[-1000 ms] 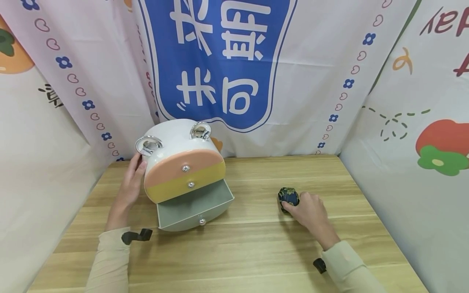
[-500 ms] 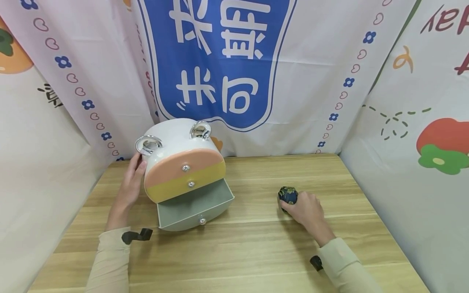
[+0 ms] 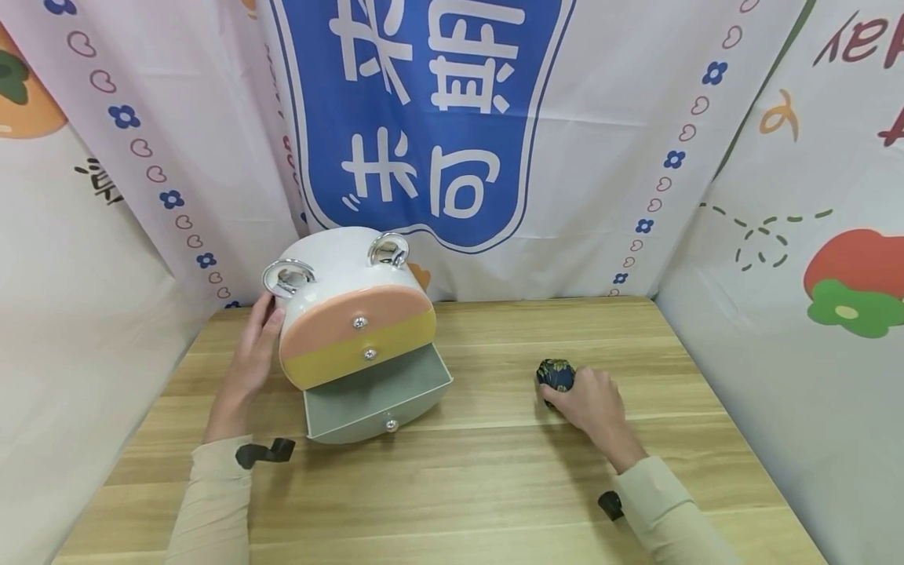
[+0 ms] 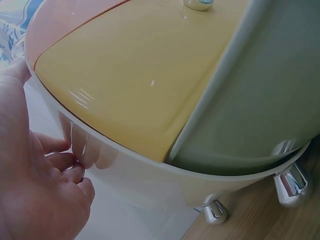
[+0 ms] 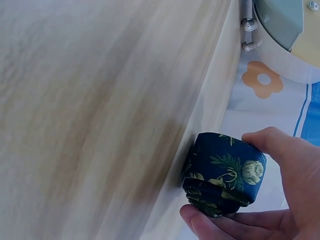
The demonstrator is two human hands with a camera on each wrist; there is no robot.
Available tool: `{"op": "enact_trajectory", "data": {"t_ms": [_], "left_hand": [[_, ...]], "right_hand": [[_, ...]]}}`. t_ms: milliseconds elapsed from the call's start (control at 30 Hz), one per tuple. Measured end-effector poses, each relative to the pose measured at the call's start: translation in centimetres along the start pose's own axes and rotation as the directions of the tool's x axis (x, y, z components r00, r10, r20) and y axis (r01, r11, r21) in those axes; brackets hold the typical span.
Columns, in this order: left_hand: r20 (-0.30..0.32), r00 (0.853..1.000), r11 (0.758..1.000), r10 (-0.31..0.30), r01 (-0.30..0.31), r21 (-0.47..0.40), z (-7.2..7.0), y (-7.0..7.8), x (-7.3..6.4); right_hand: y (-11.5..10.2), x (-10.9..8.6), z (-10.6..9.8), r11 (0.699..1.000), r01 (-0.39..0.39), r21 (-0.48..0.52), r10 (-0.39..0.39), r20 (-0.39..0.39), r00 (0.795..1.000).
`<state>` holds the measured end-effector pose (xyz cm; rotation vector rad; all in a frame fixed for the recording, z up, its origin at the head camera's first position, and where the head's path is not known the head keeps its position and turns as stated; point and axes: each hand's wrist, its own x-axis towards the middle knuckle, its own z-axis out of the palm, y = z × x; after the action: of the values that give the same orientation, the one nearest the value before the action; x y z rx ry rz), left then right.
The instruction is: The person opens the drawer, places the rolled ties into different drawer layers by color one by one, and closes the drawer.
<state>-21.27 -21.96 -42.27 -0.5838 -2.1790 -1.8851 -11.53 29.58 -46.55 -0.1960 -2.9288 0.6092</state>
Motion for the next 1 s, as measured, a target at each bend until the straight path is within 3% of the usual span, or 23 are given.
{"op": "enact_trajectory", "data": {"t_ms": [433,1000], "left_hand": [[-0.003,1.000,1.000,-0.009,0.009,0.030,0.1,0.1,0.2],[0.000,1.000,0.998,-0.031,0.031,0.046,-0.2,-0.1,0.0]], "right_hand": [[-1.6,0.4,-1.2,0.999,0.038,0.007,-0.038,-0.002,0.999],[-6.9,1.9,-3.4,0.988,0.156,-0.019,-0.154,0.065,0.986]]}}
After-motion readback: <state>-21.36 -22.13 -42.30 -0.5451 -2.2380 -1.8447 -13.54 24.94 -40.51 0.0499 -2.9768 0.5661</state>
